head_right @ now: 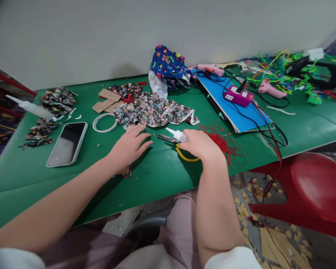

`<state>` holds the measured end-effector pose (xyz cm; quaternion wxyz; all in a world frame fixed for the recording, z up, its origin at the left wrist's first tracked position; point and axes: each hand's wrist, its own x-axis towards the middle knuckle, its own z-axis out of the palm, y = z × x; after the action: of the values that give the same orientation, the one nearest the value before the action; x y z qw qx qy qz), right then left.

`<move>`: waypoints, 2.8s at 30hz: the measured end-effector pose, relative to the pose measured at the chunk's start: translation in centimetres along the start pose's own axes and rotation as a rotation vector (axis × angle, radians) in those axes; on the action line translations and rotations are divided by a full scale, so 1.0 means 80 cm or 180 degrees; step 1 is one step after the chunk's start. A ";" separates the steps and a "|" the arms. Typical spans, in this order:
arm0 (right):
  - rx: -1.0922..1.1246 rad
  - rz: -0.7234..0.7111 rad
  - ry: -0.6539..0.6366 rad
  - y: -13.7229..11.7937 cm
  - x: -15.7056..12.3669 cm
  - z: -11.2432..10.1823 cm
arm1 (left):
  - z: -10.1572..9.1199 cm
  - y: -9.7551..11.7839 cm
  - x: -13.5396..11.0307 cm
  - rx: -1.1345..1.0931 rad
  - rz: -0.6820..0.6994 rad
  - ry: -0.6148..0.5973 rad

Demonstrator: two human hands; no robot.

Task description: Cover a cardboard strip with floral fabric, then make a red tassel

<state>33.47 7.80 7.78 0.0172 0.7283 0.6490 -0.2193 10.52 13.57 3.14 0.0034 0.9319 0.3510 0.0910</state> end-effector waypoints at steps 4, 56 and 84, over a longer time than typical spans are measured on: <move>-0.0026 -0.0028 -0.0011 0.001 0.001 0.001 | 0.007 0.003 0.016 -0.0255 0.0194 0.0179; 0.0236 -0.1420 0.0398 0.030 0.007 0.043 | 0.010 -0.001 0.055 -0.3945 -0.2056 -0.0375; 0.0421 -0.1598 0.0276 0.036 0.005 0.040 | 0.000 0.005 0.058 -0.3633 -0.2426 -0.0261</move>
<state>35.26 6.75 4.00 -0.1132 0.5527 0.7938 -0.2272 14.19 16.33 3.98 0.5389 0.5984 0.5511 0.2188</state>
